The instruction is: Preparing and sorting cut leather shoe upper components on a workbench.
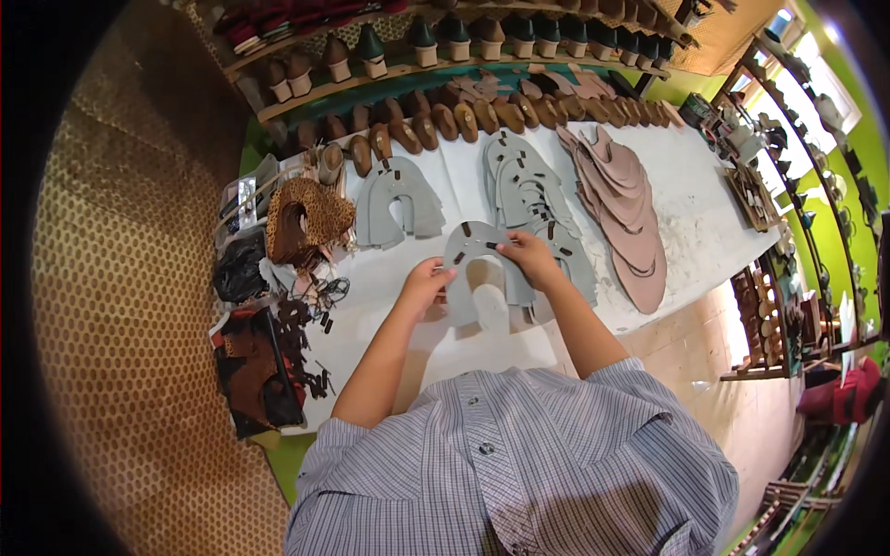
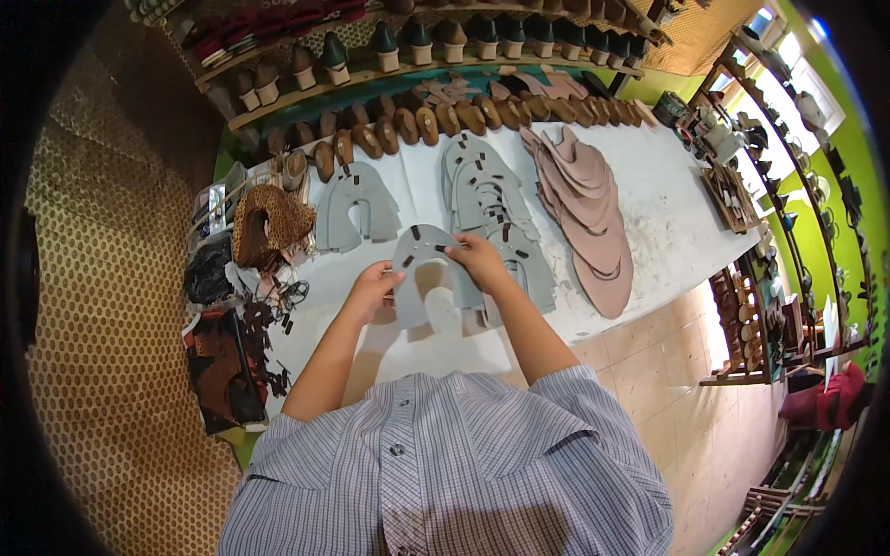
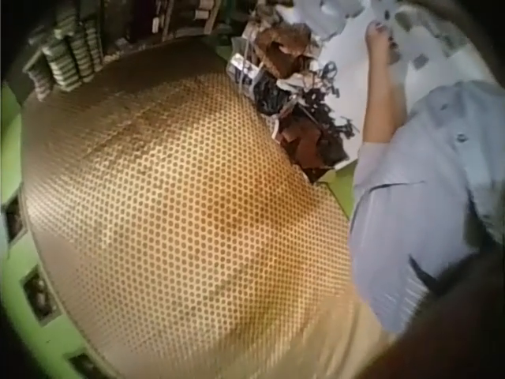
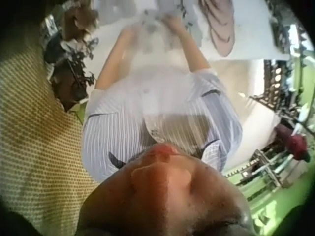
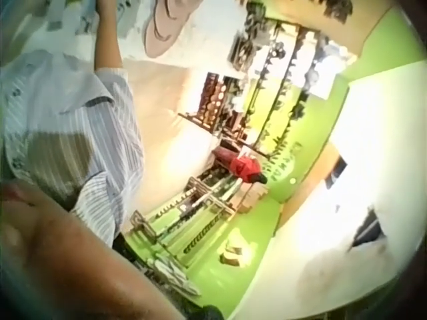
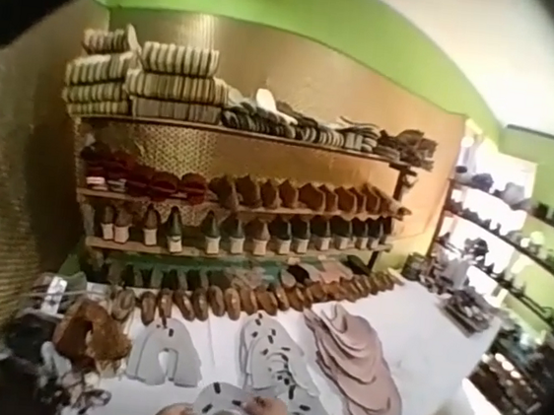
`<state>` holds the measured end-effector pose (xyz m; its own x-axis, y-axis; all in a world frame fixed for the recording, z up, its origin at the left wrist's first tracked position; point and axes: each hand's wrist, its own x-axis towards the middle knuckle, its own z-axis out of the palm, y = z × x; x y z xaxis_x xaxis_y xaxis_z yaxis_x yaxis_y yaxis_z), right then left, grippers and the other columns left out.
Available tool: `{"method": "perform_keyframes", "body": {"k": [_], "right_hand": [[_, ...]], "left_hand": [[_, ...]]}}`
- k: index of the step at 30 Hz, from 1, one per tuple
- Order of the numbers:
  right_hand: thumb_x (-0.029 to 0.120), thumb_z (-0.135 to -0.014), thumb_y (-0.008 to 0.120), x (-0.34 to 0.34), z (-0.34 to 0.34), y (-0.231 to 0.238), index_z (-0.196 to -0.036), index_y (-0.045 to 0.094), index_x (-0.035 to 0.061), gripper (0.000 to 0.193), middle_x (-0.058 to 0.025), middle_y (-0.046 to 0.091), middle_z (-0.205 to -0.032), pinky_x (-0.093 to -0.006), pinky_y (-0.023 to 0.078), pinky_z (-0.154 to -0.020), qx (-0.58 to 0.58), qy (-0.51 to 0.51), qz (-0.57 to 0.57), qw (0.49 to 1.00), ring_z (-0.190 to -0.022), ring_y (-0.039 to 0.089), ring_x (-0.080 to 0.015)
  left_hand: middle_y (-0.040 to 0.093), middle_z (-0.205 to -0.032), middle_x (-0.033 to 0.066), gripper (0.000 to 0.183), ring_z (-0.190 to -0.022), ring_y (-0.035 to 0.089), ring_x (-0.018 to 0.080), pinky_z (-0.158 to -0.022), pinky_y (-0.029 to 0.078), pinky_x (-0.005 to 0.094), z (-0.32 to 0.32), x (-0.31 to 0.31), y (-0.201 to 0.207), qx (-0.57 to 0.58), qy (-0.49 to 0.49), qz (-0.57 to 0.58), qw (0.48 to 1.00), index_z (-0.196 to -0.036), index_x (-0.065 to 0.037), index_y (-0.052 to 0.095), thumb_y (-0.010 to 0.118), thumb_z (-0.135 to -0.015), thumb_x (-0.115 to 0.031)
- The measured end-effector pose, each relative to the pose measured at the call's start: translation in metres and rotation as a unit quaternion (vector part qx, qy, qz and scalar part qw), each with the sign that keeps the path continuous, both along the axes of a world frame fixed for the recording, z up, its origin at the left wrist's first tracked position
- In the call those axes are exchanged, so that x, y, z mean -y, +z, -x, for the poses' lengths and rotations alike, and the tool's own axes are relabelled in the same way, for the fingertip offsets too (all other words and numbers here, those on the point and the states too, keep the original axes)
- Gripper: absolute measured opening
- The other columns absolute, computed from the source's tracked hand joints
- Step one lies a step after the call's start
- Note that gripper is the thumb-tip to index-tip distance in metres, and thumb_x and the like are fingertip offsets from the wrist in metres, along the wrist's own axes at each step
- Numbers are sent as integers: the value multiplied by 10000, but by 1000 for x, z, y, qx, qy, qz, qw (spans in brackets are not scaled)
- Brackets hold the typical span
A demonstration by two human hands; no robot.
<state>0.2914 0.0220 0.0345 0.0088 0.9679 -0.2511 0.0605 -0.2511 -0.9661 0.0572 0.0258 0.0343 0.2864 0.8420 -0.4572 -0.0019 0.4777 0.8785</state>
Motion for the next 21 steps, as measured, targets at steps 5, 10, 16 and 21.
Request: {"method": "perform_keyframes", "body": {"k": [5,10,16,21], "right_hand": [[163,-753,694,-23,-56,27,-1097,551,-28,419,-96,619,-919,-257,454,-695,74,-79,-39,993,-786,575,-154],[269,-751,684,-86,-111,62,-1140,525,-32,517,-187,605,-993,-327,464,-755,193,-121,-83,970,-871,595,-252],[327,-740,659,-111,-89,34,-1080,573,-7,483,-194,588,-1031,-412,436,-843,561,-106,-194,798,-967,552,-342],[260,-778,615,-91,-11,18,-990,636,61,291,-166,599,-1020,-397,430,-853,440,110,-191,870,-942,556,-344]], "left_hand": [[599,-909,49,374,-708,583,137,-577,490,287,-56,-41,23,8,-101,-42,994,-1157,-44,484,600,-834,-192],[604,-925,71,475,-708,592,160,-586,499,297,-116,-105,40,43,-68,-111,991,-1238,-26,438,604,-830,-205],[626,-932,130,495,-777,624,267,-657,508,327,-66,-134,-33,-191,-54,-176,964,-1188,5,495,622,-797,-269],[620,-942,135,351,-819,603,300,-760,478,374,15,-99,-20,-449,-5,-363,817,-1045,-40,605,646,-747,-222]]}}
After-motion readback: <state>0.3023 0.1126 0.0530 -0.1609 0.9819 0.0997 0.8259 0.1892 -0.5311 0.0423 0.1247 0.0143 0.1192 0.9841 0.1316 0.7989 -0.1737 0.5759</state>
